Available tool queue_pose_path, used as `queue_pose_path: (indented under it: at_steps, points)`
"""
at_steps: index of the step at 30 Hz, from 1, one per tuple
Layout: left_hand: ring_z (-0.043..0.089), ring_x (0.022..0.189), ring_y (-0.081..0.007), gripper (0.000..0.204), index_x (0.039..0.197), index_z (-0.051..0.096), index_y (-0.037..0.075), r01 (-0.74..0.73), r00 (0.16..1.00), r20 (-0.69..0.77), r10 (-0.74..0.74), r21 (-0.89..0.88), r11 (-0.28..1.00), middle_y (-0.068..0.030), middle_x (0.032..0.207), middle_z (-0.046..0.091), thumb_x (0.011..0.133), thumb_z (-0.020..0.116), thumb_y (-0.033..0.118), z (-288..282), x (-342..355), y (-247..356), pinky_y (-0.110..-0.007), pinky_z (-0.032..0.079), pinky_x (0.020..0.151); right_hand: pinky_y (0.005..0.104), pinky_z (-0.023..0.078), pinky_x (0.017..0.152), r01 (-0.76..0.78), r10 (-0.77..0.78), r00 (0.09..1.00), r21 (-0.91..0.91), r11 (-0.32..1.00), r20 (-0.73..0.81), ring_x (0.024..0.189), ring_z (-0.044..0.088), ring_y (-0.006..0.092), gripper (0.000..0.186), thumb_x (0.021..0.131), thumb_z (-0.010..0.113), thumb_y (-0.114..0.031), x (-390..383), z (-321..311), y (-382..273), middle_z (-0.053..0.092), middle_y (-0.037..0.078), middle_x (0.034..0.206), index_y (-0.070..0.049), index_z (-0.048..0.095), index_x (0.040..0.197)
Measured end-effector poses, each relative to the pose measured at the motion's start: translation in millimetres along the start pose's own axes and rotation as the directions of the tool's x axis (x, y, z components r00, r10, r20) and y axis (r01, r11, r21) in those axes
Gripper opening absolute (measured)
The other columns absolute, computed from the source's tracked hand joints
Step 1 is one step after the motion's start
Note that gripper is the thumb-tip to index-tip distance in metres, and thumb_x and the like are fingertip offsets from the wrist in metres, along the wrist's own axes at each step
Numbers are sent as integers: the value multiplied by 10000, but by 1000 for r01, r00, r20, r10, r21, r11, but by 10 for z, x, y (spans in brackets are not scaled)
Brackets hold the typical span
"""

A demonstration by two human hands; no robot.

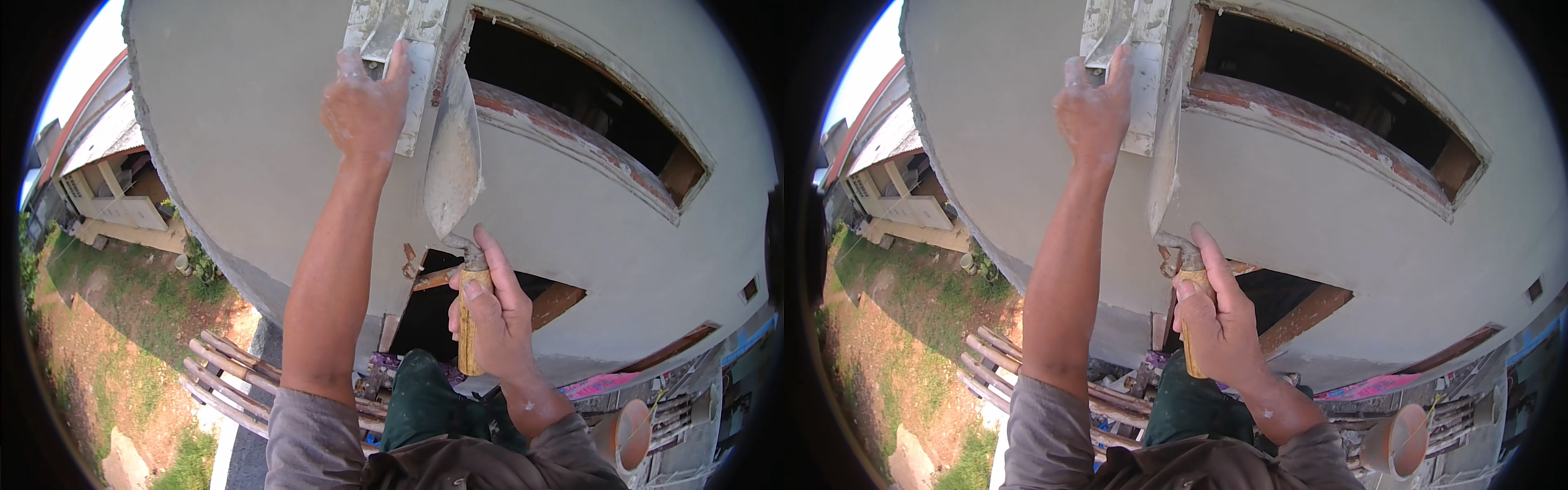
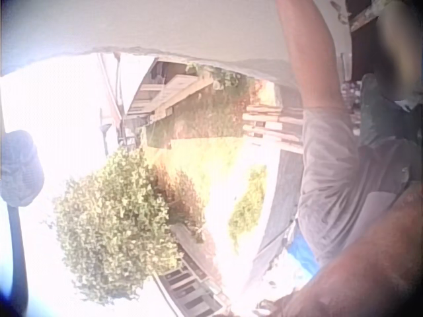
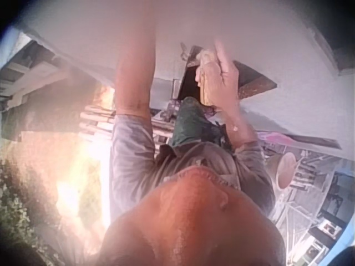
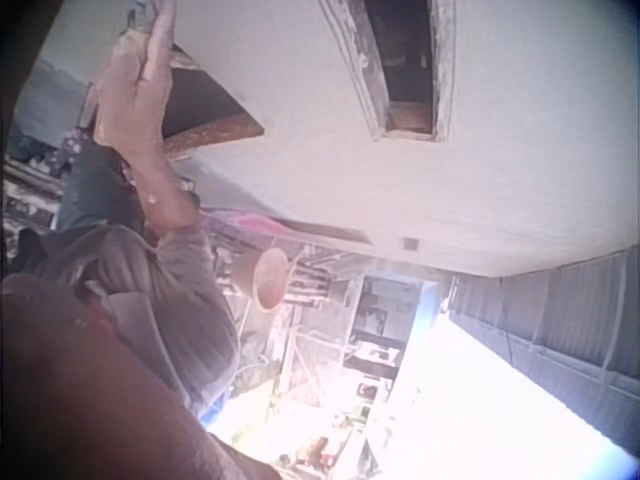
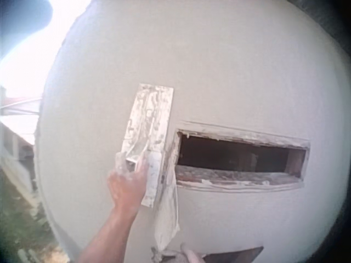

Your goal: The person applies plaster to a wall around a window opening using a trowel and hawk, then smooths the surface with a sanding block. The person repeatedly scoops plaster, spreads it, and sands the area to create a smooth finish.

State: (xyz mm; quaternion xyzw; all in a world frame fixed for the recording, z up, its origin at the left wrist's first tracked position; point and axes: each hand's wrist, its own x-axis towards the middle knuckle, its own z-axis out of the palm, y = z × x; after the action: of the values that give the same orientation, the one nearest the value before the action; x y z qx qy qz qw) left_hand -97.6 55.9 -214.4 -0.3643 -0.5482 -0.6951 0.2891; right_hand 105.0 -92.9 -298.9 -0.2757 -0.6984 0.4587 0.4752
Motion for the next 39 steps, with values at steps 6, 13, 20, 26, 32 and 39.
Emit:
queue_pose_path:
  at_steps: [6, 13, 20, 26, 32, 39]
  points:
    - [586, 440, -322, 495, 807, 564, 1, 7, 1000, 6, -7, -12, 1000, -125, 478, 556, 834, 729, 467, 2, 4, 14, -419, 464, 433, 240, 486, 543, 142, -143, 988, -15, 990, -58, 614, 566, 95, 568, 997, 465, -163, 463, -71, -269, 576, 75, 965, -7, 307, 1520]
    - [566, 421, -328, 493, 790, 543, 4, -10, 1000, -20, 10, -1, 1000, -128, 468, 541, 840, 729, 458, 2, -7, 19, -424, 450, 419, 235, 482, 534, 112, -112, 992, 7, 994, -53, 599, 570, 94, 570, 994, 469, -165, 631, -30, -384, 579, 57, 939, -7, 311, 1518]
    - [540, 388, -323, 504, 753, 518, 12, -83, 995, -49, 82, -20, 996, -125, 451, 524, 835, 736, 459, 39, -3, -48, -406, 430, 393, 232, 480, 547, 87, -86, 996, 44, 995, -20, 594, 568, 93, 572, 1005, 459, -162, 461, 5, -150, 583, 56, 933, -19, 286, 1531]
    - [556, 403, -316, 508, 749, 517, 12, -53, 998, -30, 53, 2, 999, -127, 453, 532, 833, 734, 463, 25, 1, -32, -420, 459, 430, 237, 478, 560, -100, 100, 994, 16, 995, 40, 609, 565, 90, 535, 1028, 427, -154, 30, 72, 124, 590, 86, 933, -33, 292, 1531]
    - [562, 409, -297, 503, 812, 562, -11, -46, 998, -35, 47, 19, 999, -119, 457, 541, 839, 724, 464, 1, 12, 7, -405, 458, 433, 236, 478, 547, 58, -59, 998, -50, 997, -29, 597, 557, 89, 540, 1012, 447, -141, 158, -69, -12, 584, 79, 945, -18, 309, 1520]
    - [596, 465, -327, 505, 876, 578, -24, 63, 994, 89, -62, -8, 998, -148, 503, 572, 845, 715, 461, -58, 19, 54, -421, 475, 471, 233, 475, 531, 146, -147, 987, -14, 989, -71, 593, 562, 89, 548, 1003, 461, -161, 595, -63, -225, 582, 63, 932, -13, 324, 1513]
